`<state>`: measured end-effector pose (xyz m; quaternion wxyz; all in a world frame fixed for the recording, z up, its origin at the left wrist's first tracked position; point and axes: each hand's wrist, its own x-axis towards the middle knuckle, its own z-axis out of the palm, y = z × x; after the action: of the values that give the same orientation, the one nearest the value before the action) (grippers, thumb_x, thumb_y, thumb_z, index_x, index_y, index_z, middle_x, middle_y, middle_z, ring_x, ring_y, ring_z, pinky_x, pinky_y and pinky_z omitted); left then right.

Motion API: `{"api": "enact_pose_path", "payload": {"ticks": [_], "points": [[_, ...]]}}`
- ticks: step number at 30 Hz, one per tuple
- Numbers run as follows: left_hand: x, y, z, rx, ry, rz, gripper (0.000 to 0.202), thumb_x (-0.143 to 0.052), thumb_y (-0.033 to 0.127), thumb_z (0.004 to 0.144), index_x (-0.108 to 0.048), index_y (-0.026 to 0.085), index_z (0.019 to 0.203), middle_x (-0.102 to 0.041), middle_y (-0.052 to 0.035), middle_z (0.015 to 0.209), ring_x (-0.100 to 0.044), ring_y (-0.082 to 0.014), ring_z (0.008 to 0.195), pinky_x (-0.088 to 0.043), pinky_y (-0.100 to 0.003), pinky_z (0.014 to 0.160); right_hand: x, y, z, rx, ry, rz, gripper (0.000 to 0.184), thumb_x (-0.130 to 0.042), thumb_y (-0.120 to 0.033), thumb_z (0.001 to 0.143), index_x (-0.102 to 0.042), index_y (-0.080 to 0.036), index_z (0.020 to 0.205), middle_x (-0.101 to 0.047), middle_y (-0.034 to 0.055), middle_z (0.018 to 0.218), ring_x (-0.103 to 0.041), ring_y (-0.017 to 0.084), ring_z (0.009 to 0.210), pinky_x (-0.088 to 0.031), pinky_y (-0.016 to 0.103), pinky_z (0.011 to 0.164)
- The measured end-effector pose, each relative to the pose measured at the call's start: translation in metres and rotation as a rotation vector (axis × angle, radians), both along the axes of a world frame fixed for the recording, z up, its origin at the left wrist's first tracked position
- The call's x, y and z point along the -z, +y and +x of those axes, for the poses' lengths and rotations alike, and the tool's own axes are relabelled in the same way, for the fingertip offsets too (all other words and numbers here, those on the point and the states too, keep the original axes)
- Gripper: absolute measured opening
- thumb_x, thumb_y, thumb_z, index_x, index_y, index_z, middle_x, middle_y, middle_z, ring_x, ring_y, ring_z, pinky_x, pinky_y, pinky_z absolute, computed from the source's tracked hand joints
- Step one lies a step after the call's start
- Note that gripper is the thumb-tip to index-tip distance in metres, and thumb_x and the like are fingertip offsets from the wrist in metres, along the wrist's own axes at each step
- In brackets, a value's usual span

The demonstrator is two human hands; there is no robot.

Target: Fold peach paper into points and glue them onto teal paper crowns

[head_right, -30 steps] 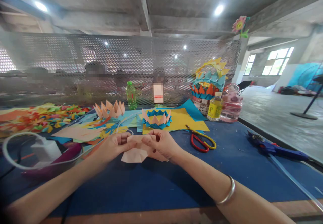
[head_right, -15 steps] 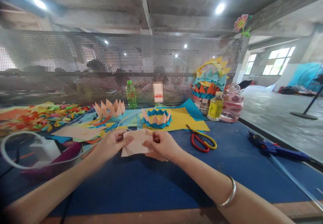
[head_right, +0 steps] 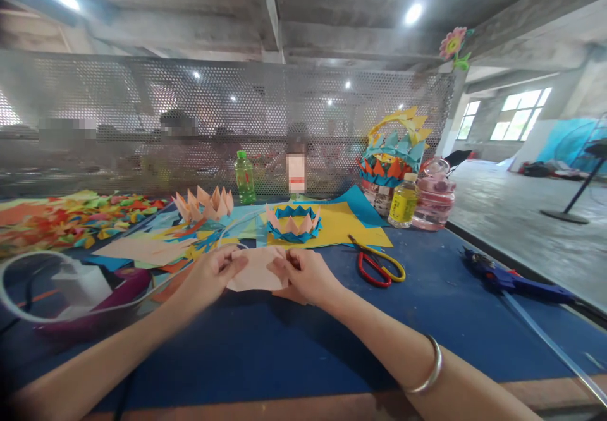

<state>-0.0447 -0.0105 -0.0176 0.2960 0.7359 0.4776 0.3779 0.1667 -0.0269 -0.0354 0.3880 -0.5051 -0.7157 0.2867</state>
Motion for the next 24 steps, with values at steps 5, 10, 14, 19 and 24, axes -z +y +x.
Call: {"api": "enact_pose_path", "payload": {"ticks": [5, 10, 14, 19, 24], "points": [[0.003, -0.005, 0.003, 0.042, 0.034, 0.005, 0.035, -0.048, 0.051, 0.080, -0.038, 0.022, 0.063, -0.038, 0.0052, 0.058, -0.039, -0.0124, 0.054, -0.029, -0.024, 0.051, -0.006, -0.003, -0.001, 0.055, -0.013, 0.051, 0.038, -0.047, -0.041, 0.088, -0.040, -0.020, 0.058, -0.035, -0.0043, 0.055, -0.031, 0.010, 0.055, -0.022, 0.024, 0.051], [0.001, -0.013, 0.005, 0.056, 0.074, 0.005, 0.024, -0.050, 0.041, 0.085, -0.042, 0.022, 0.072, -0.042, 0.0051, 0.061, -0.044, -0.0139, 0.057, -0.033, -0.025, 0.054, -0.012, -0.008, -0.001, 0.078, -0.012, 0.063, 0.031, -0.050, -0.034, 0.085, -0.044, -0.020, 0.058, -0.039, -0.0035, 0.056, -0.035, 0.011, 0.057, -0.024, 0.025, 0.057], [-0.005, -0.024, 0.002, 0.059, 0.123, 0.170, 0.037, -0.064, 0.030, 0.079, -0.046, 0.021, 0.109, -0.059, -0.0039, 0.097, -0.058, -0.0202, 0.083, -0.047, -0.033, 0.074, -0.011, -0.002, 0.005, 0.092, 0.041, 0.028, 0.027, -0.051, -0.036, 0.081, -0.049, -0.019, 0.060, -0.047, -0.0012, 0.059, -0.040, 0.013, 0.060, -0.026, 0.025, 0.057], [-0.012, -0.036, -0.001, 0.253, 0.290, 0.532, 0.081, -0.082, 0.040, 0.068, -0.035, 0.027, 0.133, -0.039, -0.0114, 0.140, -0.037, -0.0298, 0.132, -0.034, -0.048, 0.110, -0.009, 0.003, 0.008, 0.035, 0.159, -0.090, 0.040, -0.050, -0.054, 0.079, -0.041, -0.021, 0.058, -0.034, -0.0057, 0.052, -0.029, 0.009, 0.049, -0.022, 0.023, 0.047], [-0.013, -0.028, -0.004, 0.064, 0.315, 0.601, 0.052, -0.069, 0.014, 0.079, -0.052, 0.029, 0.126, -0.032, -0.0096, 0.145, -0.033, -0.0296, 0.135, -0.036, -0.049, 0.108, -0.014, -0.002, 0.005, 0.022, 0.281, -0.162, 0.045, -0.048, -0.063, 0.079, -0.037, -0.023, 0.061, -0.027, -0.0094, 0.048, -0.023, 0.007, 0.042, -0.020, 0.022, 0.042]]}}
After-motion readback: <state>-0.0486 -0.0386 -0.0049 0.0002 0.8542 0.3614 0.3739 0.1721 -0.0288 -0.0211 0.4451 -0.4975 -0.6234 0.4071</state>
